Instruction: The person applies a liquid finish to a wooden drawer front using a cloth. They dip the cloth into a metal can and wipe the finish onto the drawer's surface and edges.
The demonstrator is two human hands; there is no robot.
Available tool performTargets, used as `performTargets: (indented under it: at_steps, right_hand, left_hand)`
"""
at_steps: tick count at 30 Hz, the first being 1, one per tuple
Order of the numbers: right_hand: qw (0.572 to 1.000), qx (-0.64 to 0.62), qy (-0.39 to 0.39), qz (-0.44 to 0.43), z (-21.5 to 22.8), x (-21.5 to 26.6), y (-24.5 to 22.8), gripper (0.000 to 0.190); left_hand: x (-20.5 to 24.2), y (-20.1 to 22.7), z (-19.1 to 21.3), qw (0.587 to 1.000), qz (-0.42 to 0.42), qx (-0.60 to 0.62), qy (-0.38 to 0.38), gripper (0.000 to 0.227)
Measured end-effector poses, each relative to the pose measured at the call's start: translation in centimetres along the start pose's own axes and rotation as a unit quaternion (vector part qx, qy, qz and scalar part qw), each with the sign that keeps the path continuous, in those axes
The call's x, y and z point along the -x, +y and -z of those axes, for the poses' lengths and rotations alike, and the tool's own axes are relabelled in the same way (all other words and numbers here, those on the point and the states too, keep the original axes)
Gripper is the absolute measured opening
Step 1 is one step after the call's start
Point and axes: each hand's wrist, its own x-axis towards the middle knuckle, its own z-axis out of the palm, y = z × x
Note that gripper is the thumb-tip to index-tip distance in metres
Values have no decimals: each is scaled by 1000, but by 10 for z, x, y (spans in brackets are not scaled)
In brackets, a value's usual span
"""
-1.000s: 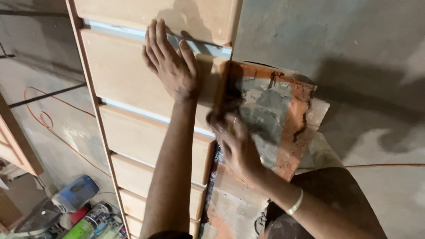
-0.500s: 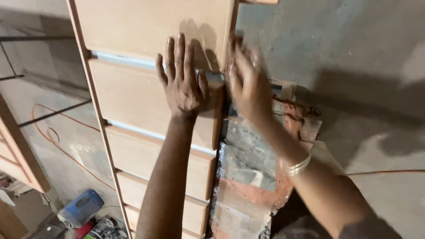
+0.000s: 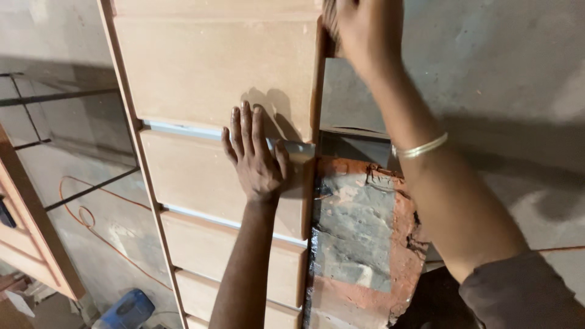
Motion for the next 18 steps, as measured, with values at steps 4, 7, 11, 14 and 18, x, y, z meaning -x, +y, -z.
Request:
performTargets:
  at_steps: [4,7,11,14,18]
  right_hand:
    - [990,-74,-106,-58,22,81,-40,9]
    - [988,-100,-107,58,53,89,-51,31]
    - [975,-173,-101,-94,53,5,-30,22]
    - [992,-95,-77,-23,33,-31,-16,12]
    - [976,-100,-194,0,53,-9,-16,8]
  left_hand:
    - [-1,1,3,1000,-5,5,12,57]
    - [-4,3,3,1000,-13,10,16,57]
    - [-3,2,0,1000,-11,14,22,56]
    - [-3,-1,-2,1000,-19,1,11,56]
    - [-5,1,-3,999,-32,-2,20,56]
